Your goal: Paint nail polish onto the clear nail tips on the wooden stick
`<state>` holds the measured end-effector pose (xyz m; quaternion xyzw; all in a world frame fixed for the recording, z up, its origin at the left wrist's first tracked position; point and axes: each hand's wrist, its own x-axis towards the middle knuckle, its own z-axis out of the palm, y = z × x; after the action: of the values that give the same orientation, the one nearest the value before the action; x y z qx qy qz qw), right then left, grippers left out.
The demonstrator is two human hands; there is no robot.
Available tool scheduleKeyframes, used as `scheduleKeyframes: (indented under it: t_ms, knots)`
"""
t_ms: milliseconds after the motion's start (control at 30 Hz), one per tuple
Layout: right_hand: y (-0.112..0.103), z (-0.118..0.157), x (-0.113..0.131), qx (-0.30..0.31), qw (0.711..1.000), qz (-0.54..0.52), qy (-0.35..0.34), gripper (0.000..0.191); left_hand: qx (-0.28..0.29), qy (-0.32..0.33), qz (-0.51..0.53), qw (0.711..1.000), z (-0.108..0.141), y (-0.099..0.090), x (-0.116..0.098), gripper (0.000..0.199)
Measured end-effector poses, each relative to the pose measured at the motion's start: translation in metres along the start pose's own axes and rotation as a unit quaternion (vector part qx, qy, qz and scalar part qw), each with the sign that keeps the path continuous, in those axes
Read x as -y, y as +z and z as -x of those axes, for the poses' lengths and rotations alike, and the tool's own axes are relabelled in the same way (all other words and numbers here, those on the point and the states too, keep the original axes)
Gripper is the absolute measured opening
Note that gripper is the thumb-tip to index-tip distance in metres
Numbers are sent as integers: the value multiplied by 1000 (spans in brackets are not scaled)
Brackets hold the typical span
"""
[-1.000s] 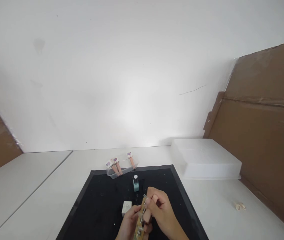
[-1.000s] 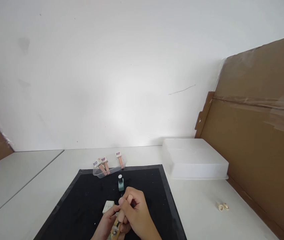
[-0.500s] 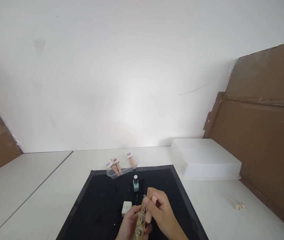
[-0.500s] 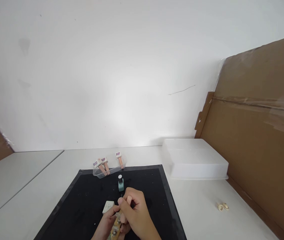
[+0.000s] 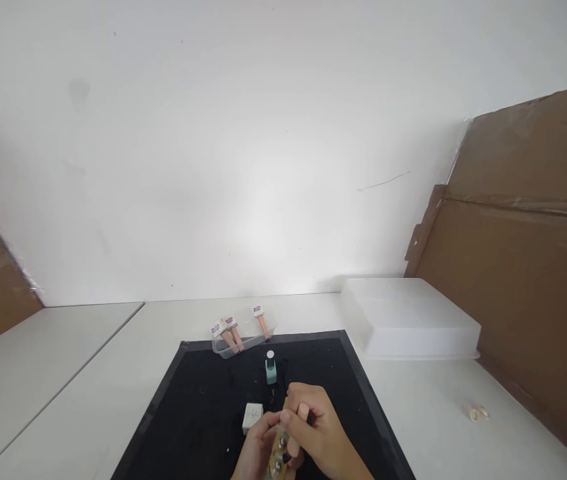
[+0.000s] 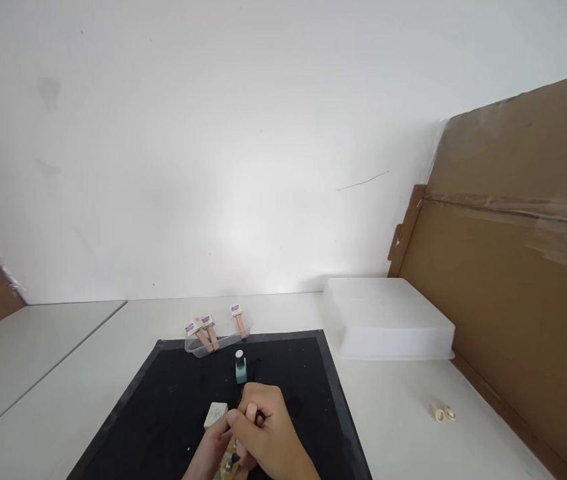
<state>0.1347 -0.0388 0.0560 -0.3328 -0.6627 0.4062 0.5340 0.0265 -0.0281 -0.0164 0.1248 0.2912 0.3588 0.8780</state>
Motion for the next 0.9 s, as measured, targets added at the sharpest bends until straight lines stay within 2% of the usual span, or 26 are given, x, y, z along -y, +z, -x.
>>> scheduleKeyframes:
  t_ms: [200,367,533,667,900]
  knots:
    - [-1,0,-3,-25,999,-19,-16,43,-25,-13,10,1000,9,8,-6,42]
    - [-2,-2,0,-8,998,-45,-37,37,-23,-14,11,1000,6,6,-5,37]
    - [0,0,2,1,1000,-5,-9,41,-17,7,8,1000,0,3,0,42]
    - [0,1,-1,-7,1000,-6,1,43,-22,20,24,999,1,3,0,34]
    - [-1,-1,-8,-21,995,-101,-2,42,-17,-27,11,999,8,7,-6,39]
